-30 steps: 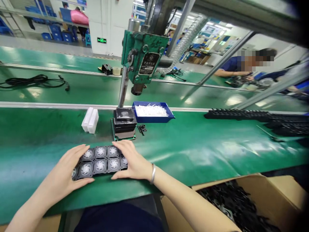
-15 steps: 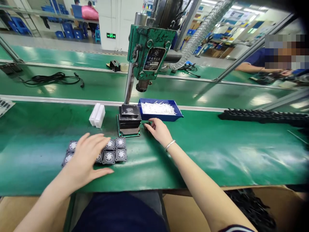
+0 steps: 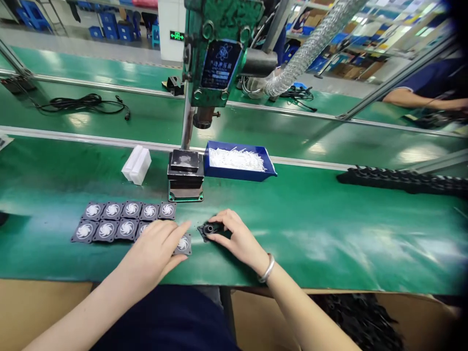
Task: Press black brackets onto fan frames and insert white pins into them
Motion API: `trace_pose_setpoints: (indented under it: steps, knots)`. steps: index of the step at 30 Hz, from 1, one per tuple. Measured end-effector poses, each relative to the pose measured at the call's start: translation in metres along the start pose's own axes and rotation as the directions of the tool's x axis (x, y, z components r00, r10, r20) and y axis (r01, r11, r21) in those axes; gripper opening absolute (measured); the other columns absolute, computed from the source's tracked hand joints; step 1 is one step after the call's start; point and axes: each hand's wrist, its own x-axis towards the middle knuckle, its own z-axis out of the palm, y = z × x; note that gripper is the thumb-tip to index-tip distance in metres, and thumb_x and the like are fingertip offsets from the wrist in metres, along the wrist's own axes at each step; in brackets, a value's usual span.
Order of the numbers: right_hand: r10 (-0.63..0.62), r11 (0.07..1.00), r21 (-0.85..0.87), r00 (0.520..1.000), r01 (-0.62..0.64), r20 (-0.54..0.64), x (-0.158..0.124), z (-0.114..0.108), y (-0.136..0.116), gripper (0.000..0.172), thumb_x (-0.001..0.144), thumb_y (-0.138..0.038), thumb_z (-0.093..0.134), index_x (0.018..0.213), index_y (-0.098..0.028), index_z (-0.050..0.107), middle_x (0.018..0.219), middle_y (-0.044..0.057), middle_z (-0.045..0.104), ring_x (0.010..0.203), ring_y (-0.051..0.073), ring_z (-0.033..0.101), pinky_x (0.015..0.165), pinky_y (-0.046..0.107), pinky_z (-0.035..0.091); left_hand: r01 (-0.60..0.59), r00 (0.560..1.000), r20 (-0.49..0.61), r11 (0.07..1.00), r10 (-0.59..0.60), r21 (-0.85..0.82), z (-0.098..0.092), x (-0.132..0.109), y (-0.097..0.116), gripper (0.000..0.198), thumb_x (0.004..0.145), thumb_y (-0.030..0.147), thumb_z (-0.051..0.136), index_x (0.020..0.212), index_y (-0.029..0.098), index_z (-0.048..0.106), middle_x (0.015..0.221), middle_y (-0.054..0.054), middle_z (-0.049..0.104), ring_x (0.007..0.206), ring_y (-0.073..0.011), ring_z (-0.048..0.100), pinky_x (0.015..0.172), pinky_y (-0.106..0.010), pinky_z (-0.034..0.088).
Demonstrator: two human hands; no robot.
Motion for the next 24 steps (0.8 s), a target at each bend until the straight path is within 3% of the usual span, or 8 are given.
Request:
trace_pose_setpoints:
  steps: [3,7,11,14,20,24]
  knots:
    - [0.015,1.0,-0.01,0.995,-0.016,-0.099,-0.006,0.013,0.001,0.022,0.086,-0.029,0.074,0.101,-0.02,0.062,0.104,0.008,0.056,0.103,0.025,0.052,0.092,0.044,0.045,0.059,0.998,0.005,0.981,-0.059,-0.182,0.023,0.001,0.012,0.056,0.096,0.03,0.056,0.146,0.02,0.034,0.129,-0.012,0.059,0.118,-0.024,0.058,0.1,-0.039,0.05]
    - [0.021,0.999,-0.021,0.989,-0.025,-0.147,-0.005,0.022,0.003,0.022,0.087,-0.027,0.071,0.104,-0.021,0.059,0.11,0.009,0.054,0.107,0.027,0.05,0.094,0.047,0.043,0.087,0.994,-0.036,0.935,-0.105,-0.345,0.044,0.005,0.013,0.057,0.095,0.033,0.058,0.145,0.024,0.034,0.135,-0.009,0.058,0.124,-0.022,0.056,0.106,-0.038,0.049]
    - [0.025,1.0,0.007,0.992,-0.024,-0.124,-0.006,0.019,0.0,0.01,0.091,-0.025,0.066,0.099,-0.021,0.061,0.11,0.009,0.054,0.108,0.026,0.051,0.095,0.046,0.043,0.154,0.979,-0.036,0.85,-0.199,-0.504,0.056,0.002,0.009,0.058,0.091,0.032,0.064,0.142,0.025,0.037,0.129,-0.007,0.061,0.121,-0.0201,0.059,0.106,-0.039,0.049]
    - [0.032,0.998,0.063,0.997,-0.028,-0.071,-0.009,0.016,0.0,0.011,0.093,-0.022,0.062,0.104,-0.022,0.062,0.114,0.009,0.054,0.112,0.025,0.051,0.098,0.046,0.043,0.202,0.963,-0.021,0.768,-0.27,-0.608,0.063,-0.002,0.009,0.059,0.088,0.032,0.068,0.139,0.026,0.039,0.125,-0.007,0.063,0.118,-0.0203,0.061,0.103,-0.039,0.051]
    - [0.064,0.996,0.073,0.987,-0.053,-0.149,-0.008,0.01,0.004,0.009,0.09,-0.026,0.068,0.097,-0.021,0.064,0.111,0.009,0.059,0.107,0.025,0.056,0.094,0.045,0.047,0.228,0.953,-0.002,0.719,-0.304,-0.657,0.07,-0.003,0.009,0.059,0.086,0.032,0.07,0.137,0.025,0.042,0.121,-0.008,0.065,0.115,-0.0209,0.063,0.102,-0.041,0.052]
    - [0.03,0.995,0.095,0.976,-0.01,-0.215,-0.003,-0.008,-0.019,0.009,0.089,-0.027,0.069,0.097,-0.025,0.065,0.11,0.007,0.061,0.107,0.025,0.059,0.093,0.044,0.05,0.221,0.954,-0.004,0.714,-0.298,-0.664,0.07,-0.002,0.008,0.059,0.086,0.033,0.071,0.137,0.024,0.042,0.119,-0.009,0.065,0.112,-0.0211,0.064,0.1,-0.04,0.053]
